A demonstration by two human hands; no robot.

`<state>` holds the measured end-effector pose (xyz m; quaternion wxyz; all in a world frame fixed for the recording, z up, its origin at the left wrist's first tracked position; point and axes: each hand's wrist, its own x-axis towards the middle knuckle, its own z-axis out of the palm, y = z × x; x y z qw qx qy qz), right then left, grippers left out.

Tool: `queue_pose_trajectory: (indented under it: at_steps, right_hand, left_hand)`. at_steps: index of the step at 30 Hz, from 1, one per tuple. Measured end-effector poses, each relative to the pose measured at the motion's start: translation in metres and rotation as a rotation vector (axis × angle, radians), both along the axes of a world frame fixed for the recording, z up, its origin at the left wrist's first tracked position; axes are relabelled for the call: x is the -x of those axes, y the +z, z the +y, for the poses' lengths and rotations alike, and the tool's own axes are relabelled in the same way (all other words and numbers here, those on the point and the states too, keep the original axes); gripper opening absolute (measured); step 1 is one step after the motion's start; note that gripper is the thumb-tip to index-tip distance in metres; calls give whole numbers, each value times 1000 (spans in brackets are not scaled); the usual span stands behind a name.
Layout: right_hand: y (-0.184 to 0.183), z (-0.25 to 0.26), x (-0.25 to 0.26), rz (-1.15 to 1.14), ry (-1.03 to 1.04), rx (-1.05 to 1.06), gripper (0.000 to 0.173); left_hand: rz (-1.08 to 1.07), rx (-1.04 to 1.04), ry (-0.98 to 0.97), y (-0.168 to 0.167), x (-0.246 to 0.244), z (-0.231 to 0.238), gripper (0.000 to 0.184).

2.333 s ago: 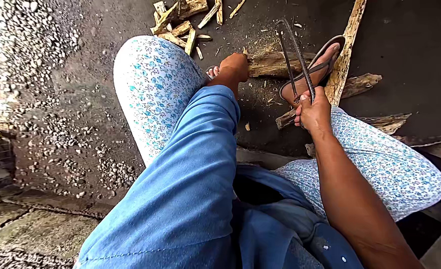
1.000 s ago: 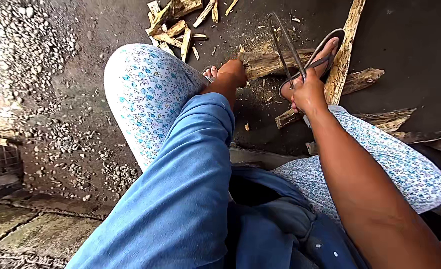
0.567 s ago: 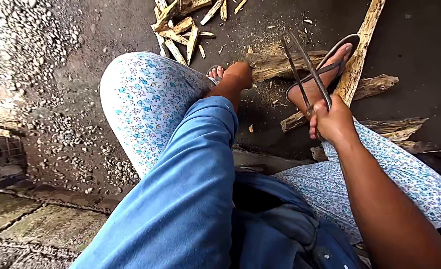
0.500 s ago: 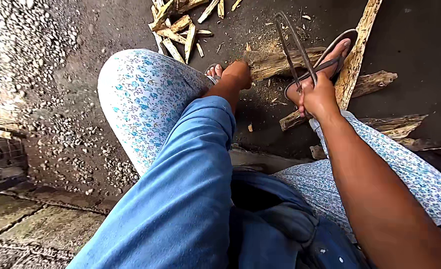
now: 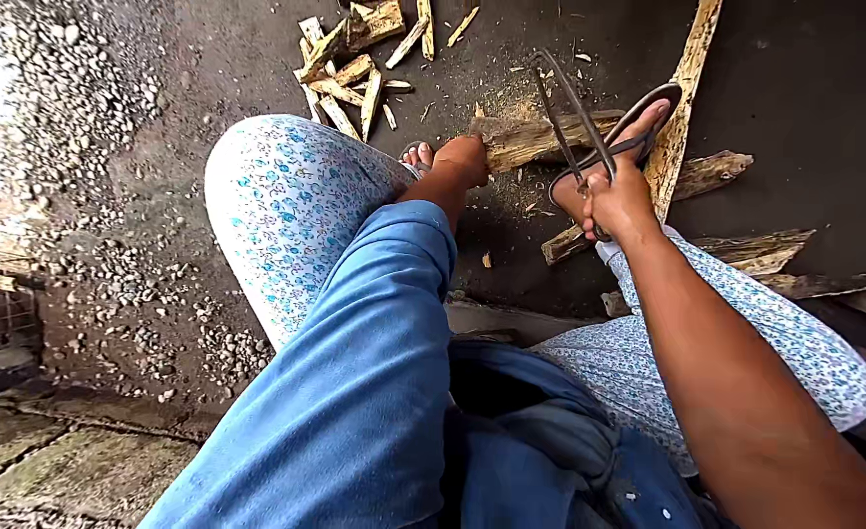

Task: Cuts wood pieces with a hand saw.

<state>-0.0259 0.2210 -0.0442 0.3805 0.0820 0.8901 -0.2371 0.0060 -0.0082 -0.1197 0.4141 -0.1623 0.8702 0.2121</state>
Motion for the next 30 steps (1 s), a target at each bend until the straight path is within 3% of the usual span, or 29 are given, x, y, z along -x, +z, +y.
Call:
queue_pose_trajectory:
  at_steps: [3,8,11,14,17,24,30]
  right_hand:
    - [-23,-12,14,51,-1,71,34]
    - [-34,22,-20,116,-184,377,28]
    - [-31,13,-32,112,-339,489,21]
    - [-34,16,-32,78,-408,525,20]
    - [-36,24,-28,65,-390,525,19]
    - [-9,26,-26,52,-308,399,20]
    - [23,21,-29,24,-97,146,28]
  left_hand:
    - [24,28,6,4,3,-4,60]
    - [159,45,-1,21,12,-2,63]
    - [131,-29,-8,16,13,-12,70]
    - [24,-111,77,24,16,-9,61]
    - [-63,-127,112,29,15,-4,40]
    - [148,18,-40,19,19,-10,69]
    - [168,-52,-26,-3,12,-12,66]
